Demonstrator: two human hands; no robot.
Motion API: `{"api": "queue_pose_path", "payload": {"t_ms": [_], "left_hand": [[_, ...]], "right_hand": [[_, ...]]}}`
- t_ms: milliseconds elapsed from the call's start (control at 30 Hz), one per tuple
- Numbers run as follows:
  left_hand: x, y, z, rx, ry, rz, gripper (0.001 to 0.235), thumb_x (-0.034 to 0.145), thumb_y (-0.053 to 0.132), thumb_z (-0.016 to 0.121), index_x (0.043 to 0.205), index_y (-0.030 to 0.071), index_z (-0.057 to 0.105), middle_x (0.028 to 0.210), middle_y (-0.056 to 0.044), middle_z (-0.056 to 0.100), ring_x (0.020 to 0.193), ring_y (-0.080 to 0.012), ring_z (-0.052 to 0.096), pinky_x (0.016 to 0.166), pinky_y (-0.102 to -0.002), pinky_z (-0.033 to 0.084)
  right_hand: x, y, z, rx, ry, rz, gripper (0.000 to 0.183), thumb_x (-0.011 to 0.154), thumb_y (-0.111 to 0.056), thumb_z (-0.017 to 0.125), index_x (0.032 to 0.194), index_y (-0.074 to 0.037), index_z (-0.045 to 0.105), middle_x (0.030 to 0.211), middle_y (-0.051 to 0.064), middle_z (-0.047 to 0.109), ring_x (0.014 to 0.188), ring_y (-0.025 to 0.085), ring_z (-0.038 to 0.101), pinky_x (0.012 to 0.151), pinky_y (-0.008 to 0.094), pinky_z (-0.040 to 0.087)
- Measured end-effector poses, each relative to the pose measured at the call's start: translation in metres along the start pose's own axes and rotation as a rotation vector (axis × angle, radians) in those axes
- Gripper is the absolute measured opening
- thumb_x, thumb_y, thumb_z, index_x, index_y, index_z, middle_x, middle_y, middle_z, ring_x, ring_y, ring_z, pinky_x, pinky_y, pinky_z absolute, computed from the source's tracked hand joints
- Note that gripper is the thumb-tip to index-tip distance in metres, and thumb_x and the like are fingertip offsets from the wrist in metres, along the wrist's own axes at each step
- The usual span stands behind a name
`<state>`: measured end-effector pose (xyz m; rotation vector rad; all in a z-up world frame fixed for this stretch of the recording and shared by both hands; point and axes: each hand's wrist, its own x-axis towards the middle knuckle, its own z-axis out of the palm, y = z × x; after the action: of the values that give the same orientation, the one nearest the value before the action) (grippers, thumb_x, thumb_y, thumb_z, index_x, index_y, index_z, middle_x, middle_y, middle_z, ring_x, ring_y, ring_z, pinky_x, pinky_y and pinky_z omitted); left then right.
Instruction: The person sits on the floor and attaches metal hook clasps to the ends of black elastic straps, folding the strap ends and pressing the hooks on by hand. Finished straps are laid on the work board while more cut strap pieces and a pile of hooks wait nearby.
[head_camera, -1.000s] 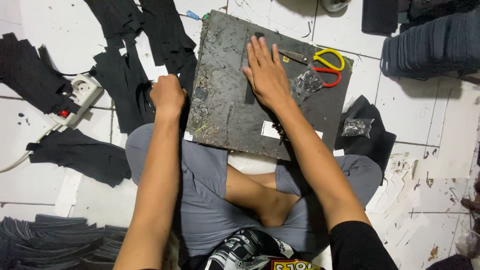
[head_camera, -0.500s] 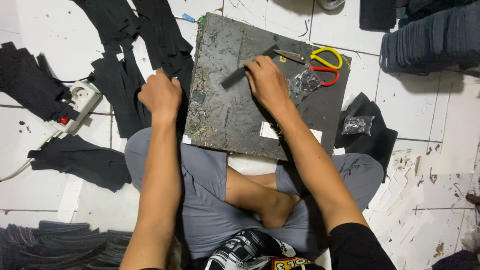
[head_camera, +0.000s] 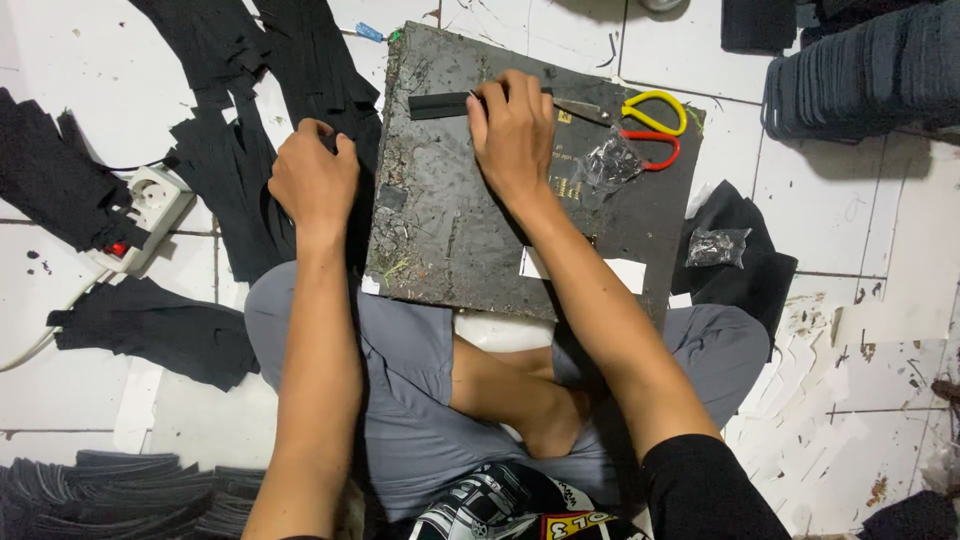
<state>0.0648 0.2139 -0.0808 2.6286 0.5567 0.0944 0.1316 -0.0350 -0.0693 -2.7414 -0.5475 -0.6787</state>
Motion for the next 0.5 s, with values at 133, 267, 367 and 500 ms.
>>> {"api": "queue_pose_path", "payload": {"t_ms": [133, 267, 367, 500], "left_hand": [[-0.010, 0.018, -0.020, -0.059, 0.036, 0.039, 0.013, 0.091, 0.019, 0.072, 0.096, 0.007, 0.070, 0.076, -0.012, 0.069, 0.071, -0.0391, 0.073, 0.058, -0.051, 0.057], [-0.023, 0.077, -0.045, -0.173, 0.279, 0.551, 0.015, 0.090, 0.005, 0.072, 0.105, 0.006, 0.070, 0.091, -0.014, 0.065, 0.090, -0.0369, 0.065, 0.076, -0.046, 0.051], [-0.039, 0.105, -0.024, -0.122, 0.206, 0.727, 0.027, 0.089, 0.016, 0.073, 0.115, 0.008, 0.070, 0.108, -0.015, 0.067, 0.106, -0.0347, 0.063, 0.089, -0.046, 0.047], [-0.046, 0.118, -0.004, 0.027, 0.189, 0.788, 0.044, 0.092, 0.026, 0.063, 0.132, 0.007, 0.064, 0.130, -0.015, 0.064, 0.124, -0.0308, 0.059, 0.102, -0.044, 0.044]], "right_hand": [[-0.007, -0.007, -0.019, 0.038, -0.062, -0.059, 0.013, 0.093, -0.020, 0.072, 0.102, -0.010, 0.069, 0.103, 0.008, 0.061, 0.099, 0.026, 0.060, 0.077, 0.037, 0.045], [-0.014, -0.004, -0.014, 0.048, -0.099, -0.070, 0.014, 0.095, -0.013, 0.067, 0.108, -0.009, 0.071, 0.103, 0.011, 0.063, 0.099, 0.028, 0.061, 0.076, 0.038, 0.045], [-0.009, -0.006, -0.026, 0.052, -0.097, -0.074, 0.016, 0.092, -0.012, 0.070, 0.108, -0.009, 0.071, 0.102, 0.011, 0.063, 0.097, 0.030, 0.061, 0.077, 0.039, 0.046], [-0.001, -0.004, -0.032, 0.085, -0.071, -0.042, 0.008, 0.092, -0.014, 0.072, 0.099, -0.011, 0.070, 0.094, 0.008, 0.062, 0.090, 0.028, 0.062, 0.075, 0.037, 0.049]]}}
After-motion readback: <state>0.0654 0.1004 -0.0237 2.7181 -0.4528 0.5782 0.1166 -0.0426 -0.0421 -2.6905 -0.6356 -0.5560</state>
